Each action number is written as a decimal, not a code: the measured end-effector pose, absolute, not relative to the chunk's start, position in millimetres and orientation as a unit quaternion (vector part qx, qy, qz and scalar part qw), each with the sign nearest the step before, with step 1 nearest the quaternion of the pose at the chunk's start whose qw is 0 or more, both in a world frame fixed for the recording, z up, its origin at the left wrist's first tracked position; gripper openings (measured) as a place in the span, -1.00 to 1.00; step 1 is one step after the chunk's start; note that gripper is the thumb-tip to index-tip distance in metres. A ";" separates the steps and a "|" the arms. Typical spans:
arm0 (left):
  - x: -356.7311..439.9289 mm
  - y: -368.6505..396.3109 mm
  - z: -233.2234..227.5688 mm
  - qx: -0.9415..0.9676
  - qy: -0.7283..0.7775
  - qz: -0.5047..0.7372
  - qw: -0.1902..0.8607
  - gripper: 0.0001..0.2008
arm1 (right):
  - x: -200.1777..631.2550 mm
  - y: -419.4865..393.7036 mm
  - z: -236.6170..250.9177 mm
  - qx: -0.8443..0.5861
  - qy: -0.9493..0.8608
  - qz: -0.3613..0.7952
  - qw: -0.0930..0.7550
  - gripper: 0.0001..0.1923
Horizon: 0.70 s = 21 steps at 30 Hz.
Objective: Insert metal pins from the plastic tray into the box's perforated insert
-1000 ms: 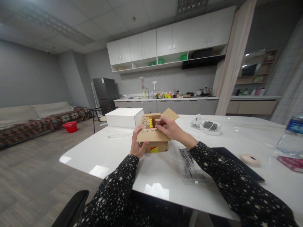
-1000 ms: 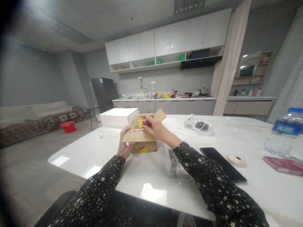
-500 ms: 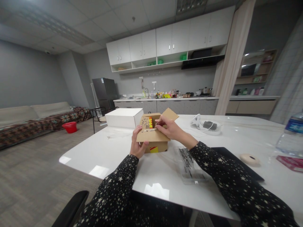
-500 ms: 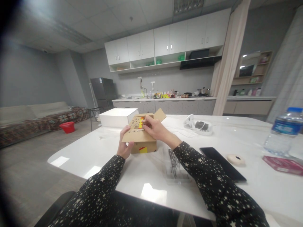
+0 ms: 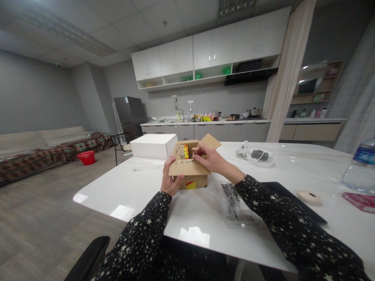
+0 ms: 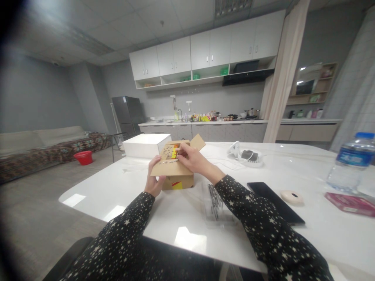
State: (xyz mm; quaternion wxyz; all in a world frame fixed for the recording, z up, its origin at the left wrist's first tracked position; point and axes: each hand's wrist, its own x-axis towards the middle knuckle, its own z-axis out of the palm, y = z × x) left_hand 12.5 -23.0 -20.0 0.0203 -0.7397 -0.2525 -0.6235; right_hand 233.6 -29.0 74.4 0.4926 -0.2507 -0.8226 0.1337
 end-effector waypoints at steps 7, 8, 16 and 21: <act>12.2 -22.9 -20.0 -0.741 -0.257 -0.620 0.029 -0.35 | 233.8 -27.0 73.7 -0.252 -0.823 0.133 0.491 -0.86; 12.3 -22.8 -20.1 -0.740 -0.259 -0.620 0.030 -0.35 | 234.0 -27.1 73.7 -0.251 -0.825 0.133 0.489 -0.87; 12.9 -23.8 -19.3 -0.738 -0.256 -0.624 0.026 -0.35 | 233.1 -30.1 75.0 -0.261 -0.821 0.131 0.491 -0.88; 13.2 -24.2 -19.2 -0.740 -0.263 -0.619 0.030 -0.34 | 233.5 -29.1 74.9 -0.256 -0.826 0.139 0.482 -0.85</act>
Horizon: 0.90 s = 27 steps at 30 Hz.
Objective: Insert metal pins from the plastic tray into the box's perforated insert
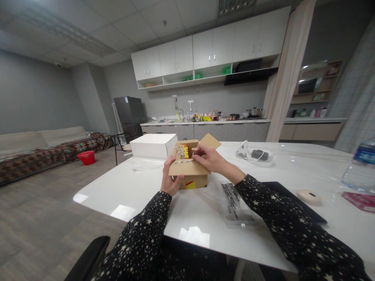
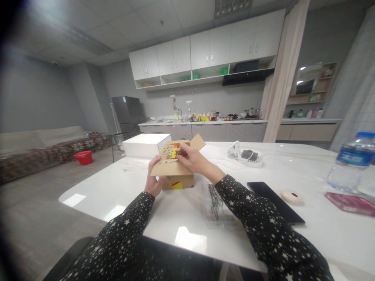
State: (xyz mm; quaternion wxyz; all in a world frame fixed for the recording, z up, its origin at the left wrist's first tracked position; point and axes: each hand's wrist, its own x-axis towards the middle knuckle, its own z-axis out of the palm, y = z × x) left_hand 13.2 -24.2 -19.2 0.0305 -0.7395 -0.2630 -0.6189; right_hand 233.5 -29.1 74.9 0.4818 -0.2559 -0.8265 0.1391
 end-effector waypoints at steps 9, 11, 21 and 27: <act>13.3 -23.4 -20.2 -0.738 -0.255 -0.624 0.026 -0.35 | 233.1 -28.4 74.8 -0.259 -0.821 0.146 0.487 -0.85; 13.1 -23.4 -20.0 -0.739 -0.260 -0.621 0.028 -0.34 | 233.0 -28.4 74.9 -0.258 -0.821 0.146 0.488 -0.86; 13.0 -23.8 -19.9 -0.738 -0.263 -0.621 0.023 -0.34 | 232.3 -26.4 73.3 -0.255 -0.821 0.148 0.488 -0.84; 12.7 -23.8 -19.8 -0.739 -0.259 -0.621 0.025 -0.35 | 232.9 -28.3 73.1 -0.252 -0.833 0.137 0.473 -0.88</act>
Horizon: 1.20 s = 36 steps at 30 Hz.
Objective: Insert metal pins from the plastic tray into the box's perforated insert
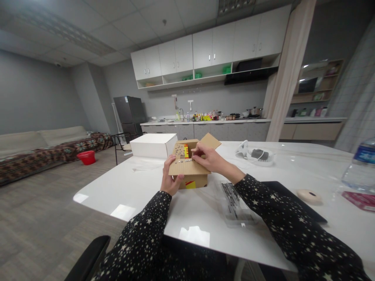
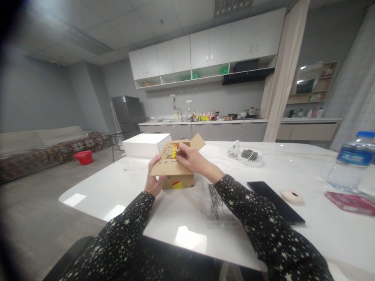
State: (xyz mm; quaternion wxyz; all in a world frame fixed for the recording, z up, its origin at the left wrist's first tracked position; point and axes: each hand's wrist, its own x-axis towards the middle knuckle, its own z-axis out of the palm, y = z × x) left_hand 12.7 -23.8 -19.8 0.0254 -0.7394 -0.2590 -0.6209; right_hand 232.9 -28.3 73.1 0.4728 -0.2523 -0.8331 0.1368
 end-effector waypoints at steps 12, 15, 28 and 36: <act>13.2 -24.1 -19.9 -0.737 -0.264 -0.621 0.021 -0.34 | 239.4 -31.8 79.1 -0.255 -0.850 0.138 0.440 -0.91; 13.4 -24.1 -20.2 -0.738 -0.262 -0.622 0.020 -0.35 | 242.6 -31.5 80.1 -0.264 -0.853 0.145 0.426 -0.85; 13.8 -23.8 -19.1 -0.741 -0.257 -0.619 0.026 -0.37 | 242.7 -33.5 81.6 -0.319 -0.877 0.085 0.348 -0.76; 13.5 -22.9 -20.9 -0.738 -0.254 -0.625 0.028 -0.38 | 247.4 -48.0 97.2 -0.337 -0.885 0.100 0.304 -0.70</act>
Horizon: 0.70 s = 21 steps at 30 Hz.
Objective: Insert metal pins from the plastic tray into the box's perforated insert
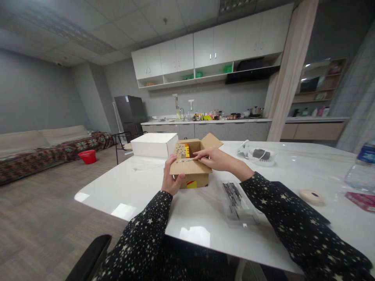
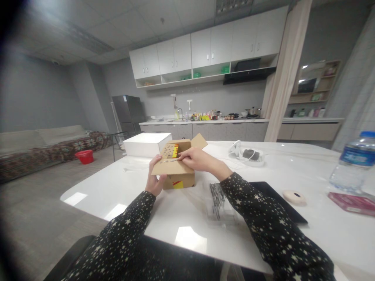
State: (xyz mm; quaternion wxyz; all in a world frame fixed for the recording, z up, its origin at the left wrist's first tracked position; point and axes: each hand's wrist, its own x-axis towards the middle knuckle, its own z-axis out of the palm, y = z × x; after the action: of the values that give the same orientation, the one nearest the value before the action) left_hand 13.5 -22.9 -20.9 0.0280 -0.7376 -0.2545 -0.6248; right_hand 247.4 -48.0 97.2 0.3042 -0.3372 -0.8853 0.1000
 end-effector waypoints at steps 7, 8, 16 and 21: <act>13.8 -22.0 -21.9 -0.735 -0.256 -0.627 0.036 -0.37 | 258.2 -58.1 107.8 -0.375 -0.872 0.061 0.309 -0.66; 13.5 -21.8 -22.1 -0.735 -0.255 -0.628 0.035 -0.37 | 260.7 -59.3 109.0 -0.376 -0.867 0.055 0.321 -0.67; 13.7 -19.7 -22.5 -0.736 -0.247 -0.629 0.030 -0.37 | 298.6 -76.0 110.0 -0.384 -0.835 0.023 0.394 -0.78; 17.6 -19.7 -20.2 -0.741 -0.238 -0.627 0.030 -0.38 | 332.2 -82.2 87.2 -0.455 -0.838 0.011 0.300 -0.79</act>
State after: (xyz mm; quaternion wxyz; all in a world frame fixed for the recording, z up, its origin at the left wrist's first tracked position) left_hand 17.6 -19.7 -20.2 0.0302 -0.7410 -0.2376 -0.6274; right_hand 332.2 -82.2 87.2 0.3004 -0.4545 -0.8385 0.0113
